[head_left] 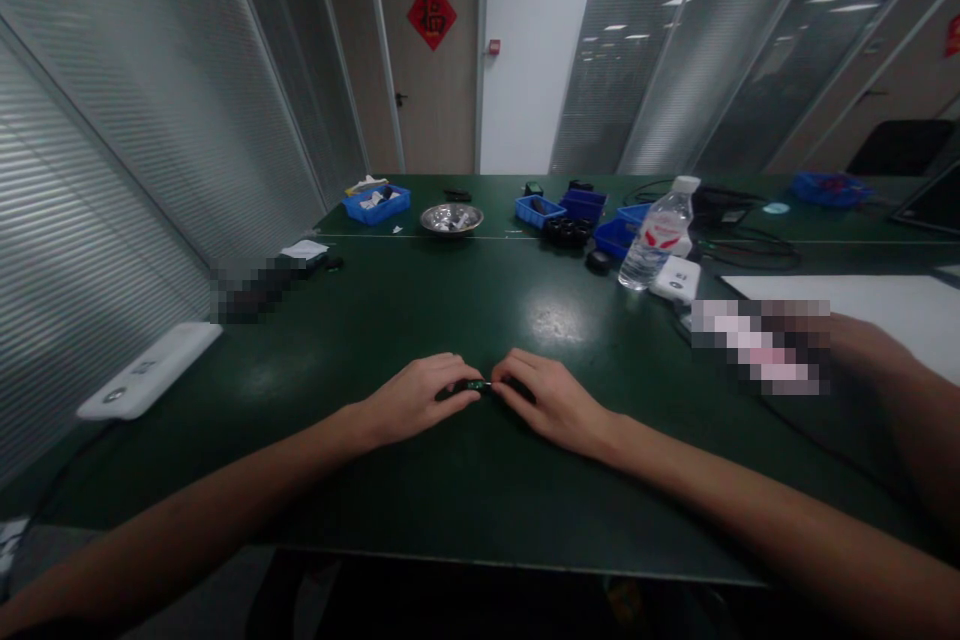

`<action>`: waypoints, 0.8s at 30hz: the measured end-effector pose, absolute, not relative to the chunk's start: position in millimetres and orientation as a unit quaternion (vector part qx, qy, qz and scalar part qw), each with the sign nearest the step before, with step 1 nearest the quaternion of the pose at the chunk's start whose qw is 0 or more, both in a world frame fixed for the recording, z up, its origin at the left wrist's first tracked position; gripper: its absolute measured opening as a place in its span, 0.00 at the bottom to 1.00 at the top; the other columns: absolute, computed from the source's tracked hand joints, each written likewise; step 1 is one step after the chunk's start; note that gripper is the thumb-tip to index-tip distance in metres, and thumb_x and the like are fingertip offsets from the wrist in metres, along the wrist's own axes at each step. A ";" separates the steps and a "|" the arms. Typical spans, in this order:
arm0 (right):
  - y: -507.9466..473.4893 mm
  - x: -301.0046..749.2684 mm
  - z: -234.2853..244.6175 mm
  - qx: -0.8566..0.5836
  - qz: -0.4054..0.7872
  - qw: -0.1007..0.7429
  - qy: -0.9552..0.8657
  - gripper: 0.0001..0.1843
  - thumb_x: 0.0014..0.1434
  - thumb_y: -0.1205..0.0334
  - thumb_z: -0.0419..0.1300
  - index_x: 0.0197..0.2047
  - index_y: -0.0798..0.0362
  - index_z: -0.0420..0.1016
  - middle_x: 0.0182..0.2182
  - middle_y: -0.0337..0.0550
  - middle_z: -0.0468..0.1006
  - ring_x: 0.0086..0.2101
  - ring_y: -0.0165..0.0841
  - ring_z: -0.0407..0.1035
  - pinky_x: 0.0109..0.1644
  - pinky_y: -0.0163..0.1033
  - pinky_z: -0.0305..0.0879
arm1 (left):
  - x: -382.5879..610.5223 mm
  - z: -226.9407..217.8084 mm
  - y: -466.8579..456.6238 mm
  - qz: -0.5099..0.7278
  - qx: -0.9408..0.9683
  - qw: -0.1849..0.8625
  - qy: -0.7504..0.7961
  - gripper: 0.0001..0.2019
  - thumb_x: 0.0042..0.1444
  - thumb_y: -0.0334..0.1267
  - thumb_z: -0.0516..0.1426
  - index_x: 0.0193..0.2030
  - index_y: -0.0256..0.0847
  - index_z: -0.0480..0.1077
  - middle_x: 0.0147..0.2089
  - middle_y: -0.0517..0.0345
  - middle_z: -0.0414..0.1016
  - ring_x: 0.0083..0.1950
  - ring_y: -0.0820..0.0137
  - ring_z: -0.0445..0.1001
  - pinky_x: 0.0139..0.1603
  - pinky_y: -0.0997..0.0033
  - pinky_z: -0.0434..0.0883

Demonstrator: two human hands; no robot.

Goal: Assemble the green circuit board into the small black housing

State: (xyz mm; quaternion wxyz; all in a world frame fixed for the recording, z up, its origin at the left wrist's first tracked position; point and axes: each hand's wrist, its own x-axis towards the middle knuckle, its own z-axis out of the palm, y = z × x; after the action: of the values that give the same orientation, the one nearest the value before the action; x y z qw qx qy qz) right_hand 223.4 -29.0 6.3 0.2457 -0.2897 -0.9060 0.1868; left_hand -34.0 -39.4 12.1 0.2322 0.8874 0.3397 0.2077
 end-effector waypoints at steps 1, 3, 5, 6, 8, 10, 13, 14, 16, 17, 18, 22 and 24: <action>-29.5 223.4 7.1 -0.288 0.192 0.247 -0.905 0.07 0.73 0.61 0.53 0.48 0.52 0.71 0.40 0.43 0.74 0.38 0.33 0.69 0.41 0.39 0.66 | -34.2 12.7 -40.2 0.210 0.881 0.247 0.343 0.14 0.70 0.43 0.55 0.57 0.41 0.74 0.45 0.52 0.76 0.42 0.67 0.72 0.43 0.68 0.69; -30.7 223.1 8.5 -0.285 0.201 0.253 -0.903 0.07 0.73 0.60 0.52 0.47 0.51 0.70 0.40 0.43 0.73 0.37 0.32 0.69 0.41 0.39 0.67 | -34.0 14.9 -42.0 0.221 0.866 0.280 0.350 0.15 0.70 0.44 0.55 0.58 0.41 0.74 0.46 0.53 0.77 0.41 0.68 0.73 0.42 0.69 0.68; -31.7 222.6 9.2 -0.282 0.210 0.261 -0.899 0.07 0.73 0.60 0.52 0.48 0.51 0.70 0.40 0.43 0.73 0.37 0.32 0.70 0.41 0.39 0.67 | -32.7 17.2 -43.3 0.235 0.838 0.330 0.365 0.16 0.69 0.44 0.56 0.58 0.41 0.75 0.46 0.53 0.78 0.40 0.68 0.73 0.42 0.69 0.68; -32.0 222.4 9.2 -0.283 0.213 0.265 -0.897 0.07 0.73 0.60 0.52 0.48 0.51 0.70 0.41 0.43 0.73 0.37 0.32 0.70 0.41 0.39 0.67 | -31.8 17.8 -43.4 0.242 0.818 0.364 0.373 0.16 0.69 0.44 0.56 0.57 0.41 0.76 0.46 0.53 0.78 0.40 0.68 0.73 0.41 0.69 0.69; -32.1 221.9 8.7 -0.288 0.215 0.273 -0.892 0.07 0.73 0.60 0.52 0.48 0.51 0.70 0.41 0.44 0.74 0.38 0.33 0.70 0.42 0.39 0.68 | -30.2 17.0 -42.5 0.258 0.773 0.434 0.384 0.17 0.68 0.45 0.57 0.57 0.40 0.76 0.46 0.52 0.78 0.39 0.69 0.74 0.40 0.70 0.70; -31.7 221.6 7.8 -0.291 0.215 0.278 -0.890 0.08 0.73 0.60 0.52 0.48 0.51 0.71 0.42 0.45 0.74 0.38 0.33 0.70 0.42 0.40 0.68 | -29.6 13.9 -40.2 0.270 0.739 0.483 0.384 0.18 0.68 0.45 0.56 0.57 0.39 0.76 0.45 0.51 0.77 0.38 0.70 0.73 0.39 0.70 0.70; -31.4 221.2 7.8 -0.287 0.219 0.285 -0.888 0.06 0.72 0.61 0.54 0.47 0.51 0.71 0.42 0.45 0.74 0.39 0.34 0.70 0.43 0.40 0.69 | -30.5 8.5 -35.8 0.278 0.713 0.518 0.381 0.18 0.68 0.45 0.57 0.56 0.38 0.77 0.43 0.52 0.77 0.37 0.70 0.73 0.37 0.71 0.70; -31.6 221.2 8.5 -0.284 0.221 0.289 -0.887 0.06 0.71 0.61 0.55 0.47 0.51 0.71 0.42 0.45 0.74 0.39 0.34 0.70 0.43 0.40 0.69 | -30.9 7.1 -34.6 0.278 0.704 0.532 0.379 0.18 0.67 0.45 0.58 0.56 0.37 0.77 0.42 0.52 0.77 0.37 0.70 0.74 0.38 0.70 0.71; -32.4 221.2 10.8 -0.275 0.225 0.300 -0.885 0.06 0.68 0.64 0.57 0.48 0.51 0.70 0.42 0.45 0.73 0.40 0.35 0.70 0.44 0.41 0.69 | -31.3 5.1 -32.6 0.277 0.682 0.563 0.376 0.18 0.65 0.44 0.59 0.57 0.36 0.77 0.42 0.51 0.79 0.38 0.69 0.76 0.40 0.69 0.72; -32.8 221.4 12.2 -0.271 0.228 0.307 -0.884 0.07 0.67 0.65 0.57 0.48 0.51 0.70 0.42 0.46 0.73 0.41 0.35 0.69 0.44 0.41 0.69 | -31.2 4.4 -31.9 0.279 0.670 0.577 0.375 0.18 0.65 0.44 0.60 0.57 0.35 0.77 0.41 0.51 0.79 0.38 0.69 0.76 0.41 0.67 0.73; -33.1 221.7 13.7 -0.266 0.231 0.314 -0.881 0.08 0.65 0.67 0.57 0.48 0.51 0.70 0.43 0.46 0.73 0.41 0.36 0.69 0.45 0.42 0.68 | -31.0 3.8 -31.3 0.283 0.657 0.589 0.376 0.19 0.64 0.44 0.61 0.57 0.35 0.77 0.41 0.50 0.80 0.38 0.68 0.77 0.43 0.66 0.74; -30.8 225.0 16.5 -0.248 0.260 0.350 -0.865 0.12 0.61 0.70 0.56 0.48 0.51 0.71 0.45 0.47 0.73 0.45 0.39 0.69 0.50 0.45 0.68 | -30.6 2.2 -29.8 0.301 0.621 0.617 0.378 0.20 0.62 0.43 0.63 0.56 0.33 0.77 0.42 0.47 0.82 0.39 0.66 0.79 0.46 0.63 0.75; -27.0 227.4 15.3 -0.246 0.295 0.368 -0.847 0.11 0.61 0.69 0.55 0.46 0.51 0.72 0.44 0.47 0.74 0.45 0.40 0.69 0.51 0.47 0.67 | -31.3 3.1 -29.4 0.301 0.615 0.622 0.380 0.19 0.62 0.42 0.64 0.56 0.32 0.77 0.42 0.46 0.82 0.39 0.66 0.80 0.47 0.62 0.76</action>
State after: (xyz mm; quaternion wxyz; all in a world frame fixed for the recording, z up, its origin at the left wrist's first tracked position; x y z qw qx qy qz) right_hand 227.4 -27.0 15.3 0.3684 -0.2456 -0.8467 0.2951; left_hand -31.3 -29.4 3.1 0.6218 0.6154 0.3796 0.3010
